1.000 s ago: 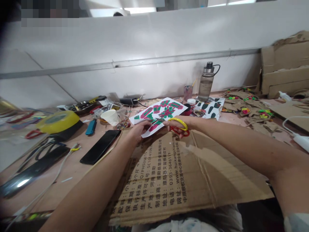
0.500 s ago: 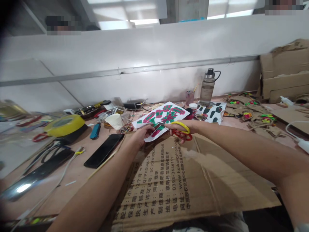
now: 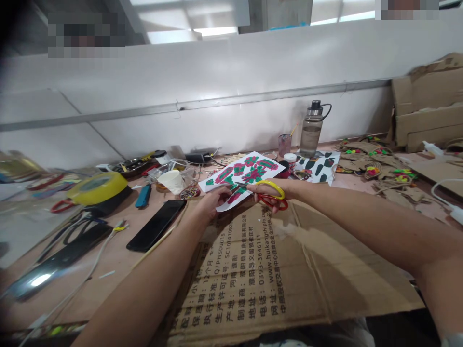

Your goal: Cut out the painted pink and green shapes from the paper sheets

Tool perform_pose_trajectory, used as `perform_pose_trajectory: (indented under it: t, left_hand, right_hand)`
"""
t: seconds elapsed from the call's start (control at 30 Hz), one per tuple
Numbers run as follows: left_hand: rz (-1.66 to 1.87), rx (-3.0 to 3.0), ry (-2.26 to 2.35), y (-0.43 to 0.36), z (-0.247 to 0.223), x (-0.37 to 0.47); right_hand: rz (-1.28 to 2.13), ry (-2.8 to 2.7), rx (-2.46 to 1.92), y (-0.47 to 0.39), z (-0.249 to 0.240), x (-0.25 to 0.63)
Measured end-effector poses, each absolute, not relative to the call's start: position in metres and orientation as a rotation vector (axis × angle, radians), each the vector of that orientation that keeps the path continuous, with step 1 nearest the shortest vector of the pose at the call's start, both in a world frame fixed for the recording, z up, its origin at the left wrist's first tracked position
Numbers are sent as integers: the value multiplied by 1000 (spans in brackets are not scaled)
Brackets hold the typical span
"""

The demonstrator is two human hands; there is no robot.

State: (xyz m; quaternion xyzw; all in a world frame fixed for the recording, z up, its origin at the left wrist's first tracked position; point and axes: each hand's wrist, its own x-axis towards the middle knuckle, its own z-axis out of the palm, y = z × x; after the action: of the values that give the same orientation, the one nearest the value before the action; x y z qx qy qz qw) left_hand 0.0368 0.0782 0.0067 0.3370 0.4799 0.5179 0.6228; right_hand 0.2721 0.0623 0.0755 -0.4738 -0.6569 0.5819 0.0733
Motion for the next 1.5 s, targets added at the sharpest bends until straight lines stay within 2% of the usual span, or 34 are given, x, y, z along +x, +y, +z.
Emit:
perform_pose_trajectory:
  t: [0.37, 0.83, 1.13, 1.23, 1.33, 1.5]
  left_hand:
    - [1029, 690, 1173, 68, 24, 40]
    - [1011, 849, 1036, 59, 68, 17]
    - [1183, 839, 632, 43, 99, 14]
    - [1109, 942, 628, 41, 89, 33]
    - [1002, 1140, 767, 36, 74, 64]
    - [913, 1551, 963, 20, 63, 105]
  right_hand:
    - [1598, -2052, -1453, 62, 70, 272]
    - [1863, -1964, -1432, 49, 88, 274]
    - [1584, -2336, -1372, -12, 91, 310]
    - [1370, -2001, -1433, -25, 74, 318]
    - [1246, -1556, -1253, -23, 55, 321]
    - [1142, -1416, -1234, -14, 42, 324]
